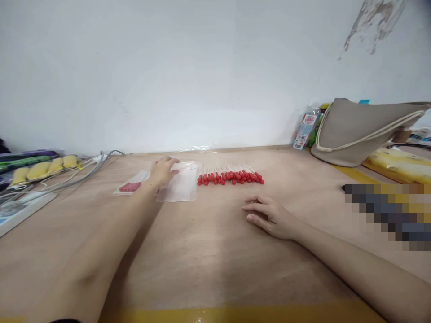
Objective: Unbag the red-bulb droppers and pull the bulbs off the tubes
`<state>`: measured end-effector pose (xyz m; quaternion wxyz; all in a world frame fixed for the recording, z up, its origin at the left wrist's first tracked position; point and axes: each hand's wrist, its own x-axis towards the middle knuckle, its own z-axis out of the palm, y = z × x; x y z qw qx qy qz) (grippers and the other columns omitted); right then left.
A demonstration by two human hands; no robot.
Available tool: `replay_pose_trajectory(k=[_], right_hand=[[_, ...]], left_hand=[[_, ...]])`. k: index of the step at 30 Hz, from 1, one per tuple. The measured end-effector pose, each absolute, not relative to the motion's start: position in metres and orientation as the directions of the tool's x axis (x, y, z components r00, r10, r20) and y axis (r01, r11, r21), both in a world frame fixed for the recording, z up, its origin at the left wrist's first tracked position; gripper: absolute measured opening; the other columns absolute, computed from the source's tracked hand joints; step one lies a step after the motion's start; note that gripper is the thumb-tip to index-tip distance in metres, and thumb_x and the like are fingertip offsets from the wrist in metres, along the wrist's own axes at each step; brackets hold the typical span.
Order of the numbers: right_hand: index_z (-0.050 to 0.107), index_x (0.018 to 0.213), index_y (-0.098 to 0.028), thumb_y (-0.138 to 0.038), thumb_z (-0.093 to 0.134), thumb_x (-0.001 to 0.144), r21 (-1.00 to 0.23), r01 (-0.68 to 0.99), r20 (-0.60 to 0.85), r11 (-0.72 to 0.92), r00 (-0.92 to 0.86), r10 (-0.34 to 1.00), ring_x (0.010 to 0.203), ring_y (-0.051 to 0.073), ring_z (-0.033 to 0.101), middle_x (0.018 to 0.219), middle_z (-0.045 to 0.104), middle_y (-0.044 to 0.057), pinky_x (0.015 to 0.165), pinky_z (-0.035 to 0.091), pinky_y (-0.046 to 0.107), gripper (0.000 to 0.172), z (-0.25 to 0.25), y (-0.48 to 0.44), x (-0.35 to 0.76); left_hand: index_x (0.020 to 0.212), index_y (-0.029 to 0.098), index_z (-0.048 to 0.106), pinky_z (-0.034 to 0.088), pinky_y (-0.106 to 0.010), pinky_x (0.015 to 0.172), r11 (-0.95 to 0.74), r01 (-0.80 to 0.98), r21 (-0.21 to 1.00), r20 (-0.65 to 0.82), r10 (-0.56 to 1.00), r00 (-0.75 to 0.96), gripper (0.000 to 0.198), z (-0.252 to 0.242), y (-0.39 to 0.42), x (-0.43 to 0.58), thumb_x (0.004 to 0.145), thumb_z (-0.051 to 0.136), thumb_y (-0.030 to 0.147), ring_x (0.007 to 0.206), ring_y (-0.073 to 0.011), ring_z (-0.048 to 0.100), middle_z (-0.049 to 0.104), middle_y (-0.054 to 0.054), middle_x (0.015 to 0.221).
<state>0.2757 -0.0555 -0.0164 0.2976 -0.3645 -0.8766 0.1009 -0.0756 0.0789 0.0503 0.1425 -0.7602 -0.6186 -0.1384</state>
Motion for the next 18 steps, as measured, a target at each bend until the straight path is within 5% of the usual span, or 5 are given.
replay_pose_trajectory(k=[4, 10, 13, 18], right_hand=[[0.061, 0.106, -0.020, -0.037, 0.046, 0.086, -0.395, 0.576, 0.443, 0.716, -0.563, 0.698, 0.102, 0.020, 0.054, 0.112, 0.054, 0.012, 0.087, 0.045, 0.036, 0.031, -0.017, -0.055, 0.276], [0.062, 0.105, -0.019, -0.038, 0.045, 0.086, -0.390, 0.596, 0.434, 0.702, -0.553, 0.711, 0.104, 0.021, 0.054, 0.112, 0.054, 0.013, 0.087, 0.045, 0.037, 0.031, -0.018, -0.055, 0.275], [0.062, 0.105, -0.020, -0.038, 0.046, 0.086, -0.387, 0.602, 0.432, 0.699, -0.552, 0.714, 0.102, 0.021, 0.054, 0.113, 0.054, 0.013, 0.086, 0.046, 0.038, 0.031, -0.017, -0.056, 0.275], [0.062, 0.106, -0.019, -0.038, 0.047, 0.085, -0.377, 0.617, 0.416, 0.691, -0.553, 0.722, 0.103, 0.022, 0.053, 0.113, 0.053, 0.013, 0.088, 0.044, 0.039, 0.031, -0.017, -0.055, 0.275]], left_hand=[[0.104, 0.018, 0.059, 0.039, -0.033, 0.083, 0.058, 0.992, 0.109, 0.454, 0.885, -0.102, 0.030, 0.046, 0.080, -0.105, 0.081, 0.045, 0.033, 0.100, -0.0252, 0.053, 0.058, -0.010, 0.110], [0.102, 0.016, 0.057, 0.044, -0.033, 0.074, 0.245, 0.929, 0.278, 0.176, 0.938, -0.300, 0.055, 0.048, 0.073, -0.146, 0.061, 0.066, 0.052, 0.089, -0.0261, 0.059, 0.061, -0.012, 0.105], [0.099, 0.012, 0.055, 0.045, -0.034, 0.071, 0.325, 0.890, 0.321, 0.055, 0.931, -0.360, 0.061, 0.049, 0.075, -0.147, 0.053, 0.072, 0.049, 0.088, -0.0288, 0.060, 0.063, -0.015, 0.098], [0.089, 0.011, 0.054, 0.045, -0.031, 0.061, 0.345, 0.867, 0.358, 0.023, 0.926, -0.378, 0.041, 0.053, 0.074, -0.138, 0.060, 0.071, 0.034, 0.071, -0.0247, 0.061, 0.063, -0.007, 0.069]])
